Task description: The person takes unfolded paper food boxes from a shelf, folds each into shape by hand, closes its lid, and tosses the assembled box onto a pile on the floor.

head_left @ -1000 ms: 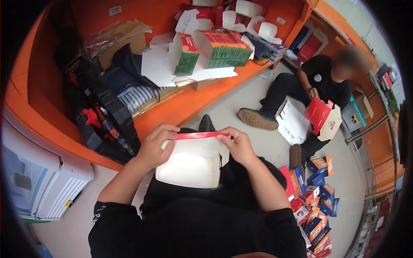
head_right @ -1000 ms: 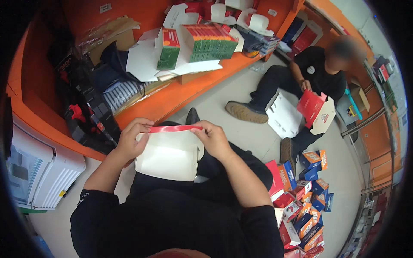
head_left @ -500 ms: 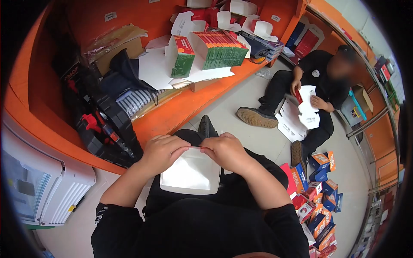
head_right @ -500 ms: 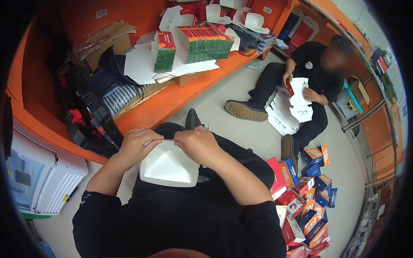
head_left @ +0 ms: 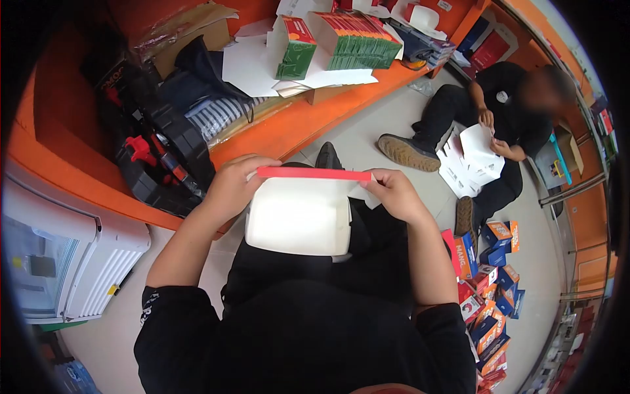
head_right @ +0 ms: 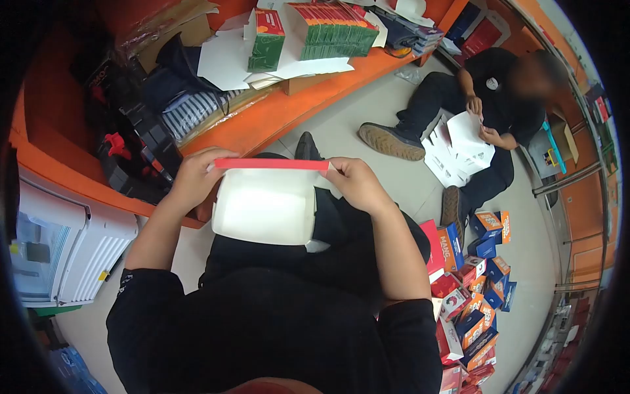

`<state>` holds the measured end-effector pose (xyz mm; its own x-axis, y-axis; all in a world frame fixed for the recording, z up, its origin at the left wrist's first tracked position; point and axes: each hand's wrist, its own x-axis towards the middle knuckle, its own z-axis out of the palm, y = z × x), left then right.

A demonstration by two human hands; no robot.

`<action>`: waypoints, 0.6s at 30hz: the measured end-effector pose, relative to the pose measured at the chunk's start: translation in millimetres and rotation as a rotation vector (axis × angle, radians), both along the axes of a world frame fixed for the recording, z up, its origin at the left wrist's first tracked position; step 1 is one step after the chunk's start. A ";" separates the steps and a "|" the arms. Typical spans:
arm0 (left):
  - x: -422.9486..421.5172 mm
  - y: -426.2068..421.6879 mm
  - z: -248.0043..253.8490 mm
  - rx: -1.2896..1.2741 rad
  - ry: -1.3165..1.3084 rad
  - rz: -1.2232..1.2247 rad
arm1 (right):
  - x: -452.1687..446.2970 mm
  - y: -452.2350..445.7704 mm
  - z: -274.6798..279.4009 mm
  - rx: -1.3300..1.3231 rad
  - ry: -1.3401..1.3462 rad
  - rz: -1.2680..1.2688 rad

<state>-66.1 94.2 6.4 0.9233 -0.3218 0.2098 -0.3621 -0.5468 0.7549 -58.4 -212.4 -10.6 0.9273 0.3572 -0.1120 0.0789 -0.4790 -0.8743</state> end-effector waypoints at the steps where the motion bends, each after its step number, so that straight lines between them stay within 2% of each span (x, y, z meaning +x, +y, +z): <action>1: -0.4 4.8 -5.0 0.013 -0.144 -0.054 | -6.9 -0.5 7.1 -0.022 -0.041 0.025; 2: -1.4 12.3 -10.2 0.007 -0.232 -0.146 | -15.2 1.1 15.4 -0.022 -0.237 0.107; 5: -17.5 22.4 -39.4 0.052 -0.246 -0.120 | -38.9 7.4 -25.0 -0.061 -0.592 -0.017; 7: -30.9 24.8 -81.8 -0.070 -0.025 -0.034 | -53.3 14.8 -79.1 0.012 -0.505 -0.068; 9: -44.0 6.8 -100.7 -0.283 0.076 0.079 | -67.6 31.6 -102.5 0.082 -0.479 -0.124; 10: -41.2 8.5 -106.8 -0.124 0.008 0.039 | -66.9 33.8 -115.6 0.090 -0.482 -0.123; 11: -40.5 9.3 -111.8 -0.148 0.011 0.059 | -65.7 34.3 -126.4 0.099 -0.472 -0.166; 13: -34.5 -2.4 -106.9 -0.202 0.007 0.090 | -56.1 35.4 -131.9 0.279 -0.330 -0.220; 14: -28.7 -3.5 -112.8 -0.479 0.217 -0.028 | -55.2 33.1 -131.7 0.497 -0.133 -0.212; 18: -25.0 -7.5 -102.9 -0.289 0.118 0.002 | -44.9 31.4 -94.7 0.501 -0.054 -0.265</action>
<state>-91.1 86.7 -96.5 0.9472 -0.2624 0.1841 -0.2622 -0.3041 0.9158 -103.3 -181.0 -105.3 0.9922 0.1087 0.0615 0.0637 -0.0167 -0.9978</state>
